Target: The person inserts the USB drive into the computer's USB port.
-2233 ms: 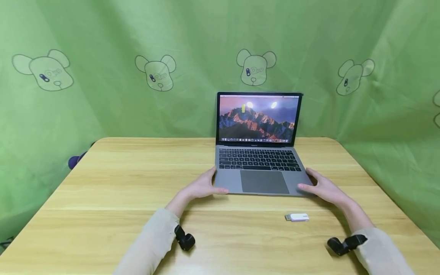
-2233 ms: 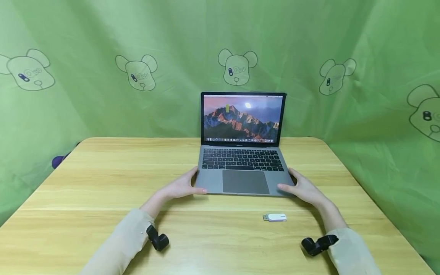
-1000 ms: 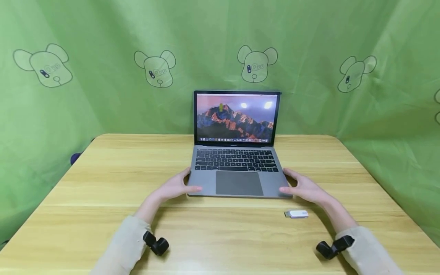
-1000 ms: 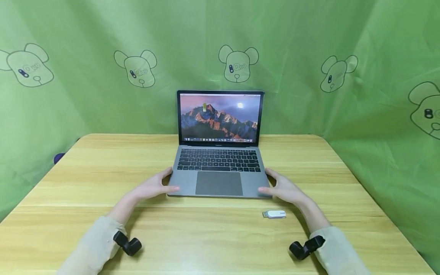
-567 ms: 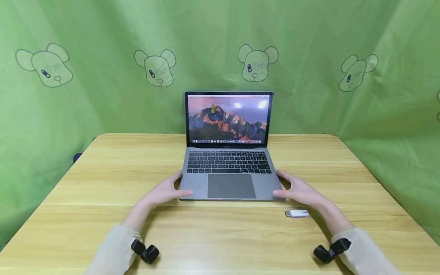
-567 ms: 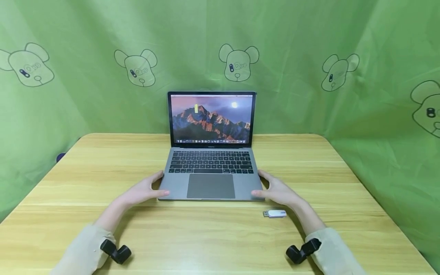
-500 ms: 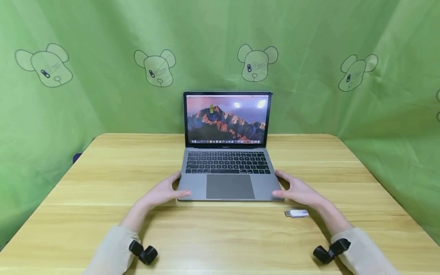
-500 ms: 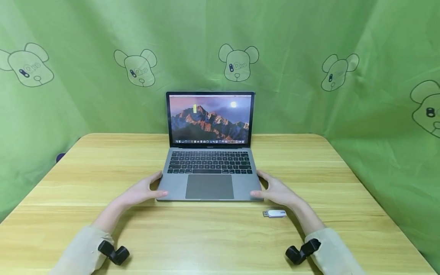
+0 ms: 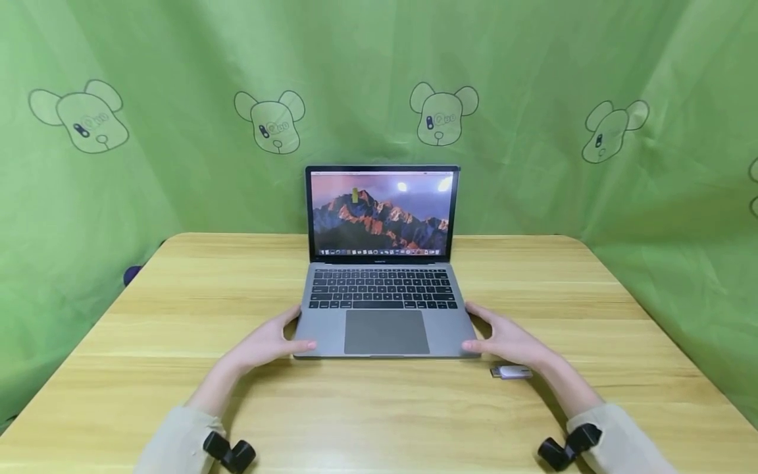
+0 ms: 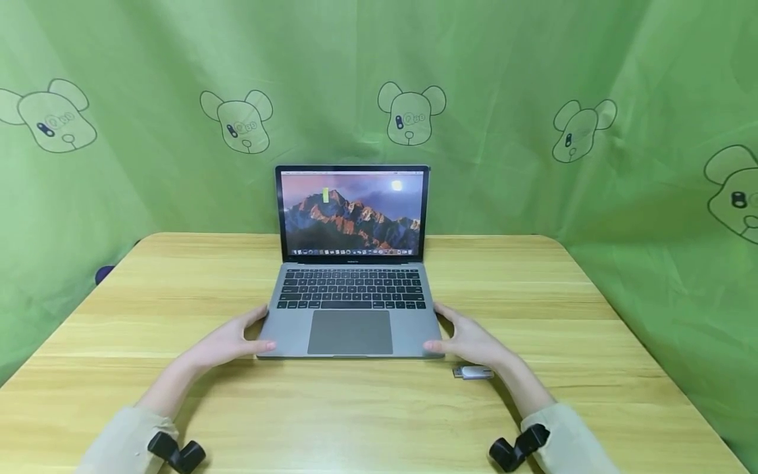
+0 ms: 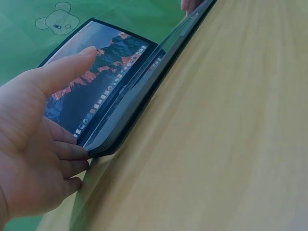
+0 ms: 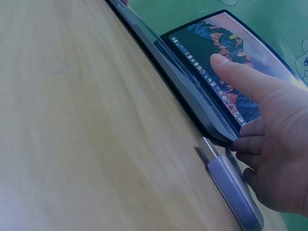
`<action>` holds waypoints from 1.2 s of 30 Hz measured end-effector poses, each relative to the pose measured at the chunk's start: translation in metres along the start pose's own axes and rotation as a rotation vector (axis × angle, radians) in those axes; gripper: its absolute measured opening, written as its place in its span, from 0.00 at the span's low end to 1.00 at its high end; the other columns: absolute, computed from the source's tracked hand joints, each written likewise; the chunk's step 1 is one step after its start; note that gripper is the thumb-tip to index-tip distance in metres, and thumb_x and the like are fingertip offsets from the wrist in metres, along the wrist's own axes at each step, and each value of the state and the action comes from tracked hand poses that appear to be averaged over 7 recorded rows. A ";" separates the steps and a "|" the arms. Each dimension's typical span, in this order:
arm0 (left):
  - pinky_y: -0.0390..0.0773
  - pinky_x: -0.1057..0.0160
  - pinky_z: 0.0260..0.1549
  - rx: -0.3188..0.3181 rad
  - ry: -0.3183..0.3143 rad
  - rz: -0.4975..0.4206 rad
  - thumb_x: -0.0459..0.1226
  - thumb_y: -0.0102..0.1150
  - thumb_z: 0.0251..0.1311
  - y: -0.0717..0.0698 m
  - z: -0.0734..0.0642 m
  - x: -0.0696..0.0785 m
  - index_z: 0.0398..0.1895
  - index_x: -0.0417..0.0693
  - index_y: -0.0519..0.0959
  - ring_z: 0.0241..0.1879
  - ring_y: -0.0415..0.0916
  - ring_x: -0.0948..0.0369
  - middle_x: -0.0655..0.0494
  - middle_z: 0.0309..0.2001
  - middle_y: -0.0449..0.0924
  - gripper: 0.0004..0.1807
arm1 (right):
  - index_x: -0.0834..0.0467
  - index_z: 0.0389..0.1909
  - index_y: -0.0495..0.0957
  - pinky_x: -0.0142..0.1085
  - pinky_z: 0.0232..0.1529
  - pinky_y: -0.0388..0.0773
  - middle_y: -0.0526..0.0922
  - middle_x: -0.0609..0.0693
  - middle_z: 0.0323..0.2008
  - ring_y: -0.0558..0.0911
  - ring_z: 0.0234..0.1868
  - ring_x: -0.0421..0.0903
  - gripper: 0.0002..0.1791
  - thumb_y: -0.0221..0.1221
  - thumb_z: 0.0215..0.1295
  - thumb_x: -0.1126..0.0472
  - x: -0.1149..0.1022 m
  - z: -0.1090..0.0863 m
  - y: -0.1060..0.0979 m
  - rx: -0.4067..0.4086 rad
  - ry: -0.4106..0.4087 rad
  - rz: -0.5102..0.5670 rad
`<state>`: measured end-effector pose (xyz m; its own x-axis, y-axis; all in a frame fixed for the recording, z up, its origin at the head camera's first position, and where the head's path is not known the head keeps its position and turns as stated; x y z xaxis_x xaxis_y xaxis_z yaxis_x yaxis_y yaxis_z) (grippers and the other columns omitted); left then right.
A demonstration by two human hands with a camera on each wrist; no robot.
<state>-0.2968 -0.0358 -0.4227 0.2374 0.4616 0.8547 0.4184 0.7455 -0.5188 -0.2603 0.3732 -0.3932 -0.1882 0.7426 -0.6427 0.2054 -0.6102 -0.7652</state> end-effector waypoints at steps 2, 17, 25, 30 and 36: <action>0.48 0.46 0.65 0.002 0.001 -0.005 0.51 0.66 0.51 0.000 0.000 -0.001 0.69 0.29 0.45 0.68 0.44 0.43 0.34 0.69 0.46 0.55 | 0.69 0.69 0.49 0.59 0.64 0.48 0.53 0.66 0.68 0.51 0.68 0.64 0.50 0.63 0.56 0.47 0.000 -0.001 0.000 0.003 -0.003 0.000; 0.48 0.45 0.64 0.022 0.000 0.016 0.50 0.66 0.50 0.001 -0.001 -0.003 0.69 0.28 0.45 0.68 0.45 0.42 0.34 0.69 0.47 0.55 | 0.69 0.69 0.48 0.60 0.64 0.47 0.51 0.67 0.68 0.50 0.68 0.65 0.51 0.64 0.55 0.46 -0.001 -0.002 0.003 0.003 0.012 0.003; 0.48 0.45 0.64 0.027 0.000 0.027 0.50 0.67 0.49 0.004 0.000 -0.003 0.68 0.27 0.45 0.68 0.45 0.42 0.33 0.68 0.47 0.55 | 0.70 0.68 0.49 0.60 0.63 0.49 0.53 0.68 0.67 0.52 0.67 0.66 0.52 0.65 0.53 0.46 0.001 -0.002 0.004 0.031 -0.007 -0.025; 0.48 0.45 0.64 0.035 -0.006 0.033 0.50 0.67 0.48 0.004 -0.001 -0.003 0.68 0.27 0.45 0.68 0.45 0.42 0.32 0.68 0.48 0.56 | 0.70 0.69 0.48 0.51 0.45 0.75 0.52 0.69 0.67 0.78 0.42 0.60 0.52 0.65 0.53 0.47 0.000 -0.002 0.005 0.021 0.006 -0.016; 0.48 0.45 0.64 0.037 -0.007 0.043 0.51 0.67 0.48 0.004 -0.001 -0.003 0.68 0.27 0.45 0.68 0.45 0.42 0.33 0.68 0.48 0.56 | 0.68 0.70 0.46 0.34 0.08 0.66 0.49 0.70 0.68 0.61 0.10 0.39 0.53 0.65 0.54 0.49 -0.001 -0.002 0.006 -0.008 0.047 0.044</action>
<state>-0.2951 -0.0349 -0.4276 0.2486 0.4968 0.8315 0.3752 0.7420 -0.5556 -0.2572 0.3697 -0.3968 -0.1337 0.7276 -0.6729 0.2199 -0.6403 -0.7360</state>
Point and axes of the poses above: each hand's wrist, its own z-axis towards the middle knuckle, its own y-axis out of the palm, x = y × z, the point moved 3 cm from there along z, towards the middle knuckle
